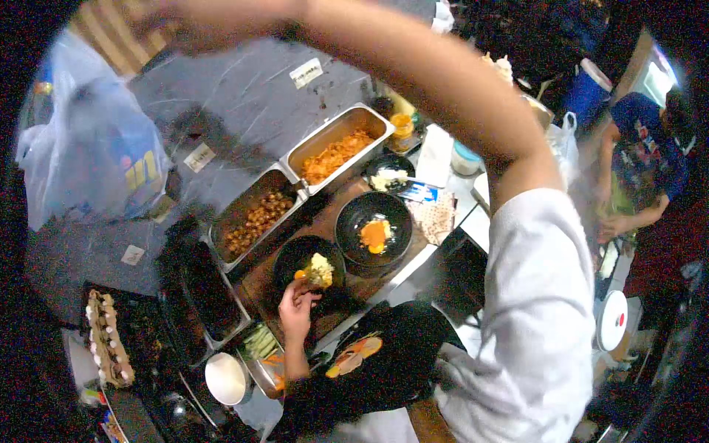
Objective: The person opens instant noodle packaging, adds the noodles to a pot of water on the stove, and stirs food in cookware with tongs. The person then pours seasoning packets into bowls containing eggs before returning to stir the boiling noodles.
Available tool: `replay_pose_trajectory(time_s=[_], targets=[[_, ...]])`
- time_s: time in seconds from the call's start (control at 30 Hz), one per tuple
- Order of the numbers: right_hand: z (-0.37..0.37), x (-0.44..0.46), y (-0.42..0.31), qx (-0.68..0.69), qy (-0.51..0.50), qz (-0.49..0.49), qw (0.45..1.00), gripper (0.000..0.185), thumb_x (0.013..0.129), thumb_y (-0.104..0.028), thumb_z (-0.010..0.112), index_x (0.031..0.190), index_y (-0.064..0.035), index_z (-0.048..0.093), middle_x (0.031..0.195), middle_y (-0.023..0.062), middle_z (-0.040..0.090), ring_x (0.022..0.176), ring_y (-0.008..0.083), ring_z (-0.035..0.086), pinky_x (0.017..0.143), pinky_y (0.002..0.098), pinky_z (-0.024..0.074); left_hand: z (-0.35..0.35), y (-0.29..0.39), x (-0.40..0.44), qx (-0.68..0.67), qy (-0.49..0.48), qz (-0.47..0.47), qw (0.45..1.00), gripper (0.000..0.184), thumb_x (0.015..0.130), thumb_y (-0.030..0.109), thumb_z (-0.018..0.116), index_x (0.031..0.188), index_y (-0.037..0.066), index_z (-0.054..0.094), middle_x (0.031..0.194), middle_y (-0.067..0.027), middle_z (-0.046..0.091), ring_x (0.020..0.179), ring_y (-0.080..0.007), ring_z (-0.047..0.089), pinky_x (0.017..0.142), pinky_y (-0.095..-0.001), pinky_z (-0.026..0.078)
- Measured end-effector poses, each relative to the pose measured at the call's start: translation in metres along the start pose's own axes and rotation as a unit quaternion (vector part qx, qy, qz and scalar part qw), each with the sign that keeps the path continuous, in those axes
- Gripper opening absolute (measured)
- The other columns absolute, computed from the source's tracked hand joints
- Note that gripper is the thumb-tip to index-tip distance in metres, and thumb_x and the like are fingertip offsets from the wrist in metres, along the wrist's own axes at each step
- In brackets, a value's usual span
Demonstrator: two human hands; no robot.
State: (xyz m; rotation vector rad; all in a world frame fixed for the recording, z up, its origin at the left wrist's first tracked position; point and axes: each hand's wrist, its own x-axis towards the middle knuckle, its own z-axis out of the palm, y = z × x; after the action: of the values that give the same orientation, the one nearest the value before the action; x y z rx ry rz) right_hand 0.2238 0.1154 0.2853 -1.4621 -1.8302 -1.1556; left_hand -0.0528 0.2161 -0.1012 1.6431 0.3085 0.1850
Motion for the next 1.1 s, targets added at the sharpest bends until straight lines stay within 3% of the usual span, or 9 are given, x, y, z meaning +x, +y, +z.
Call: replay_pose_trajectory(time_s=[0.1,0.17,0.2,0.27,0.53,0.87,0.93,1.0,1.1], targets=[[-0.019,-0.178,-0.031,-0.076,-0.152,0.223,0.96,0.032,0.071,-0.006,0.056,0.102,-0.0095,0.058,0.096,0.0152,0.058,0.083,0.0323,0.059,0.071,0.0414,0.0486,-0.001,-0.008,-0.023,-0.012,-0.023,-0.01,1.0,0.027,0.086,0.002,0.048,0.112,0.0,0.05,0.097,-0.0111,0.062,0.085,-0.0138,0.06,0.074,-0.0239,0.046],[-0.014,-0.297,-0.061,-0.055,-0.334,0.542,0.77,0.024,0.074,-0.012,0.055,0.097,-0.0056,0.06,0.087,0.0184,0.061,0.081,0.0342,0.06,0.071,0.0432,0.0481,-0.002,-0.019,-0.038,-0.017,-0.021,-0.011,1.0,0.026,0.086,0.003,0.049,0.112,0.0,0.05,0.098,-0.011,0.062,0.086,-0.0139,0.06,0.076,-0.0246,0.046],[-0.011,-0.37,-0.079,-0.025,-0.313,0.554,0.771,0.023,0.075,-0.016,0.055,0.095,-0.0052,0.061,0.076,0.0188,0.062,0.079,0.035,0.06,0.07,0.0435,0.0481,-0.003,-0.023,-0.047,-0.013,-0.016,-0.047,0.999,0.025,0.087,0.004,0.05,0.111,0.0,0.05,0.098,-0.0108,0.062,0.086,-0.0137,0.06,0.076,-0.0248,0.046],[0.006,-0.486,-0.116,-0.012,-0.334,0.695,0.636,0.026,0.072,-0.017,0.058,0.094,-0.0033,0.062,0.084,0.0187,0.062,0.081,0.0349,0.059,0.074,0.0421,0.0473,0.002,-0.024,-0.056,-0.004,-0.003,-0.092,0.996,0.024,0.087,0.006,0.051,0.111,0.0,0.051,0.097,-0.0107,0.062,0.086,-0.0136,0.06,0.077,-0.0251,0.046],[0.052,-0.412,-0.161,-0.003,-0.003,0.648,0.762,0.016,0.076,-0.003,0.055,0.091,-0.0024,0.06,0.088,0.0142,0.06,0.084,0.0305,0.057,0.075,0.0356,0.0453,0.045,0.002,-0.023,0.099,0.011,-0.074,0.992,0.022,0.085,0.01,0.058,0.107,0.004,0.057,0.088,-0.0066,0.064,0.075,-0.0077,0.058,0.065,-0.0228,0.047],[0.195,-0.297,-0.198,0.239,-0.222,0.317,0.89,0.023,0.07,-0.012,0.062,0.092,-0.0058,0.062,0.093,0.012,0.058,0.094,0.0299,0.054,0.082,0.0381,0.045,0.007,-0.004,-0.034,0.105,0.146,-0.054,0.982,0.022,0.085,0.009,0.056,0.106,0.0,0.057,0.088,-0.0076,0.063,0.076,-0.0087,0.057,0.062,-0.0225,0.046],[0.224,-0.285,-0.206,0.149,-0.31,0.33,0.879,0.024,0.072,-0.025,0.065,0.086,-0.0051,0.064,0.093,0.0141,0.06,0.091,0.0304,0.057,0.079,0.038,0.047,-0.001,-0.019,-0.048,0.081,0.174,-0.061,0.98,0.021,0.086,0.009,0.056,0.104,0.0,0.058,0.086,-0.007,0.063,0.075,-0.0083,0.057,0.062,-0.0219,0.045],[0.249,-0.28,-0.211,0.107,-0.468,0.459,0.748,0.04,0.071,-0.041,0.066,0.078,-0.0018,0.065,0.088,0.0188,0.062,0.085,0.0333,0.061,0.074,0.0399,0.0493,-0.011,-0.031,-0.061,0.048,0.188,-0.058,0.979,0.02,0.085,0.009,0.057,0.104,0.001,0.058,0.085,-0.0063,0.064,0.074,-0.0081,0.057,0.063,-0.0217,0.045],[0.265,-0.284,-0.209,0.188,-0.481,0.515,0.684,0.053,0.064,-0.049,0.072,0.073,0.0025,0.063,0.083,0.0239,0.062,0.079,0.0358,0.062,0.069,0.0417,0.0504,-0.022,-0.027,-0.074,0.047,0.201,-0.064,0.976,0.02,0.085,0.008,0.057,0.103,0.001,0.058,0.084,-0.0058,0.065,0.075,-0.0086,0.059,0.066,-0.0225,0.046]])
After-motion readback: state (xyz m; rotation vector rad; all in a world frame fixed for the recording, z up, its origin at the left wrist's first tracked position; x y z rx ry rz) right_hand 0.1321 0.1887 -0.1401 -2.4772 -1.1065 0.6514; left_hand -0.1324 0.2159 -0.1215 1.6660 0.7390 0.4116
